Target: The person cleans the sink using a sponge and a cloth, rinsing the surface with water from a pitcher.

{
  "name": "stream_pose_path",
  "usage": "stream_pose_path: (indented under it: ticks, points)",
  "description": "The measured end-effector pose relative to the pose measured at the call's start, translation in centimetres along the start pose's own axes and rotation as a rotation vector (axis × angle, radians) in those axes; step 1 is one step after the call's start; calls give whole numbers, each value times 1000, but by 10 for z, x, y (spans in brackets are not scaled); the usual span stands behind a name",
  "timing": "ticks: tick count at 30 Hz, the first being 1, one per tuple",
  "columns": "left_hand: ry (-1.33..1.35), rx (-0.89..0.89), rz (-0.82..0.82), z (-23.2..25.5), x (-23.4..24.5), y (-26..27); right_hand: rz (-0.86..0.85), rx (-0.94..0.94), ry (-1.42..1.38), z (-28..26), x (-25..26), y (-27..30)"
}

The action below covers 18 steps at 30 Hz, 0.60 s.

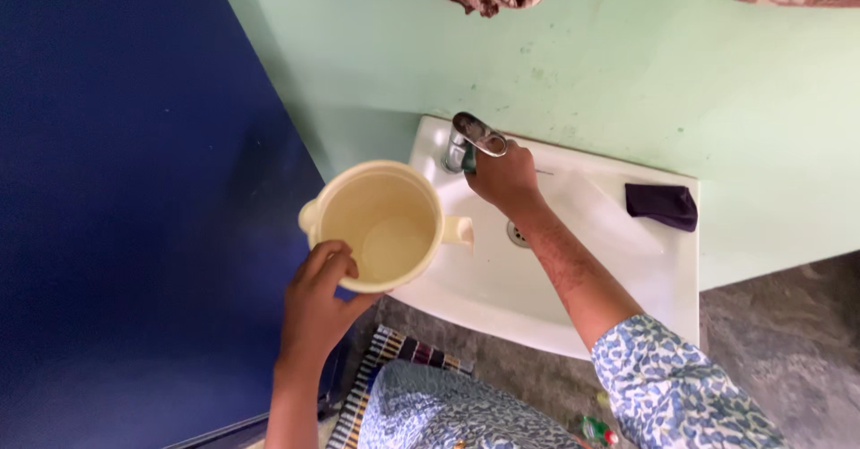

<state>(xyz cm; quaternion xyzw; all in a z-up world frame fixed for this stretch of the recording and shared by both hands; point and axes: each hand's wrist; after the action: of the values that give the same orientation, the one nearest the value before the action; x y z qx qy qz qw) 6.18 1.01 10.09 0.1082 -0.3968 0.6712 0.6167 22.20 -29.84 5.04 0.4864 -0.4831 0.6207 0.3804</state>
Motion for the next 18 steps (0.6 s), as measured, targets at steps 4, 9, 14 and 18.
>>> stream_pose_path:
  ticks: [4, 9, 14, 18]
  points:
    - [-11, -56, -11, 12, -10, -18, -83, -4, -259, 9, 28, -2]
    - [-110, -26, -75, 21, -12, -23, -96, -99, -90, 1, 14, 2]
    - [-83, 19, -44, 19, -9, -14, 388, 140, 459, -14, 7, 47]
    - [-78, 43, -83, 22, -4, -8, 320, 193, 505, -16, 31, 49]
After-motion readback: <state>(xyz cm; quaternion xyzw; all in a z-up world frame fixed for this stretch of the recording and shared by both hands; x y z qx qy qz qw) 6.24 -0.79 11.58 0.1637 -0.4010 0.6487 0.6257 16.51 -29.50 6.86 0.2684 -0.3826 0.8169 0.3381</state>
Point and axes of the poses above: each hand's wrist, its own y-axis away from the middle knuckle, its own x-axis out of the back of the hand, z = x × y, and after that the axes turned 8 degrees about x, right-handed
